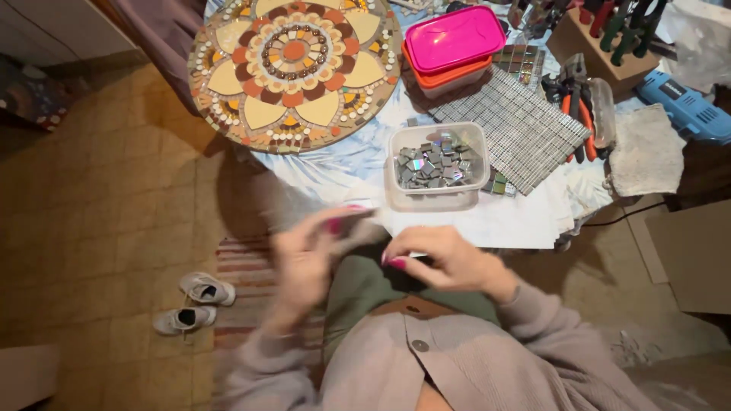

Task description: Removing individual mosaic tiles from a fiberglass mesh backing sheet by hand.

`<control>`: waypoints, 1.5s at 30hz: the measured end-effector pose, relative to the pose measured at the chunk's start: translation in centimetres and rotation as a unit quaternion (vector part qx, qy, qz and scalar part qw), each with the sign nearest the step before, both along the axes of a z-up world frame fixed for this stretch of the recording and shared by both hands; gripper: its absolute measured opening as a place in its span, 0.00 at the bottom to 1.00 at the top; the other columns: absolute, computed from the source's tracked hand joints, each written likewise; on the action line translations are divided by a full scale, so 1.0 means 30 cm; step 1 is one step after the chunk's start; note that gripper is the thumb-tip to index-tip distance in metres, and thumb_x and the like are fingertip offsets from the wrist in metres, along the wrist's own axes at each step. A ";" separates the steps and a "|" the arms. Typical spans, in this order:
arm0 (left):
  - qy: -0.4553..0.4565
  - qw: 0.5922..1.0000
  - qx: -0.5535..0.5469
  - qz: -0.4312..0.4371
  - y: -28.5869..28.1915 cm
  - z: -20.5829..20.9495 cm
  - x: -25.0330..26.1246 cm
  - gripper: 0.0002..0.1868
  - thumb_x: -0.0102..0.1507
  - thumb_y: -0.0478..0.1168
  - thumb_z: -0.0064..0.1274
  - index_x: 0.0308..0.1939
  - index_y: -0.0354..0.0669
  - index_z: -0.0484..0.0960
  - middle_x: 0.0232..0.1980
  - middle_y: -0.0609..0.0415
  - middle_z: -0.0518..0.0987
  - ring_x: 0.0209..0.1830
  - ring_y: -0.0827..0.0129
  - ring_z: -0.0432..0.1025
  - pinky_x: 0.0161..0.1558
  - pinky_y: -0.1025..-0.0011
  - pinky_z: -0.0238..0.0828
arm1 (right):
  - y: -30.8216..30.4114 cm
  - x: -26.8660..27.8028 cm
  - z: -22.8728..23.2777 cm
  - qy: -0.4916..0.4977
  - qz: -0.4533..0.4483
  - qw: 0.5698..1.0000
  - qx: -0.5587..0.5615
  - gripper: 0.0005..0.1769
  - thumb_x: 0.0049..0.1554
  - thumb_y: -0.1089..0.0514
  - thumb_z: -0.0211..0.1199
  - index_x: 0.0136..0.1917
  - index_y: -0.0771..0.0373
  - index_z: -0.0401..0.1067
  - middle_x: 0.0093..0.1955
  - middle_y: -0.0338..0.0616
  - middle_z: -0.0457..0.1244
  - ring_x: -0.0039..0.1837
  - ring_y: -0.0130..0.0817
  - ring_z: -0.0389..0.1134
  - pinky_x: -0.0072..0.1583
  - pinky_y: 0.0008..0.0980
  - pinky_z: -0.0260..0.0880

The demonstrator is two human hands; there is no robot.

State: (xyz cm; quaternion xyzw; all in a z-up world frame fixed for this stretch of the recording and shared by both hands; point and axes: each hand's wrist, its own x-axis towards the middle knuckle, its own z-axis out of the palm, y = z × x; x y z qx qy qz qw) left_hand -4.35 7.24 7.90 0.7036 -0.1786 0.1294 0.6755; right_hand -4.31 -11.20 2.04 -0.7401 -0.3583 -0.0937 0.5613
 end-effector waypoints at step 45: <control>0.261 0.873 -0.410 -0.033 -0.182 -0.340 0.210 0.17 0.61 0.43 0.36 0.43 0.33 0.72 0.40 0.41 0.76 0.40 0.63 0.72 0.44 0.64 0.69 | -0.173 0.193 -0.104 0.181 -0.259 0.928 0.195 0.26 0.60 0.52 0.31 0.23 0.62 0.52 0.16 0.41 0.47 0.18 0.29 0.51 0.21 0.21 0.52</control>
